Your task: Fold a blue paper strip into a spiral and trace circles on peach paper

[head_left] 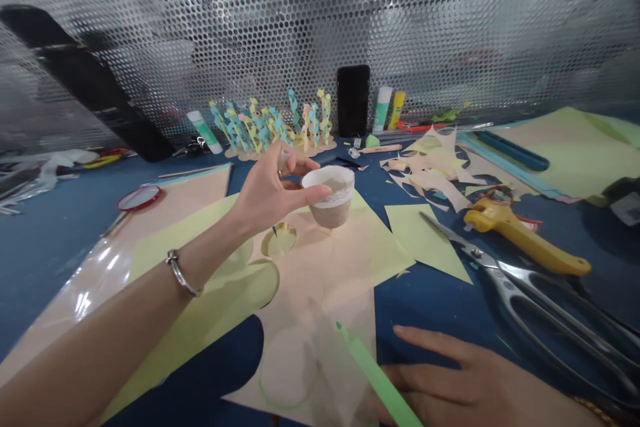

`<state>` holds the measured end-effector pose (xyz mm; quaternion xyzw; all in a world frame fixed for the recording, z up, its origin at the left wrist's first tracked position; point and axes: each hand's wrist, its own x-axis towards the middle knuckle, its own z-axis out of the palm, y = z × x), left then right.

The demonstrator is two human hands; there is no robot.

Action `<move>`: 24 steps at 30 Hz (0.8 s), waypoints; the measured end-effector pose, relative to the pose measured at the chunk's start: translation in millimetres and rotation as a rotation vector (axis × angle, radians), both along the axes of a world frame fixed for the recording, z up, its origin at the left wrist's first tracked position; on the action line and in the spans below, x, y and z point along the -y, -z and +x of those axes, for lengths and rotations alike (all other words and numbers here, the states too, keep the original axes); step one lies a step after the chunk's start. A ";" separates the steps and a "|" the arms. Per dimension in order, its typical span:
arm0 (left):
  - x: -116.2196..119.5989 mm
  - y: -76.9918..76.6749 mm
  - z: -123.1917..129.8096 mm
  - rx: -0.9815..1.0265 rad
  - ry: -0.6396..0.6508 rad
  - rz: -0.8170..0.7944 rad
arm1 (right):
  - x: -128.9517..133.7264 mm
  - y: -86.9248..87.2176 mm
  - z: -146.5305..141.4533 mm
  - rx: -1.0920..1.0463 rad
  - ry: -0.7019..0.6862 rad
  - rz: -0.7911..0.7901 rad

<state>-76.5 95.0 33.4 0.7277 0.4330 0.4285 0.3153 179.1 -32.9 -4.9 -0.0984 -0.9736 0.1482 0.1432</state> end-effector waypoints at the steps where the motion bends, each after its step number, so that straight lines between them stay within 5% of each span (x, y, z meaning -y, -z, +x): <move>1: 0.2 1.0 0.1 -0.014 0.000 0.000 | 0.1 1.8 0.8 -0.040 0.008 -0.004; 8: 4.8 7.9 3.0 -0.037 0.040 -0.039 | 1.1 4.5 2.7 -0.076 0.038 -0.022; 13: -2.5 -1.1 -4.4 0.025 -0.020 0.103 | 1.7 1.0 2.6 -0.053 0.033 -0.054; 18: -30.7 -14.5 -47.5 0.077 -0.201 0.320 | 6.8 7.3 -1.6 -0.002 0.034 -0.070; 24: -52.8 9.5 -103.8 -0.052 -0.298 0.298 | 12.4 18.0 -4.3 -0.006 0.048 -0.047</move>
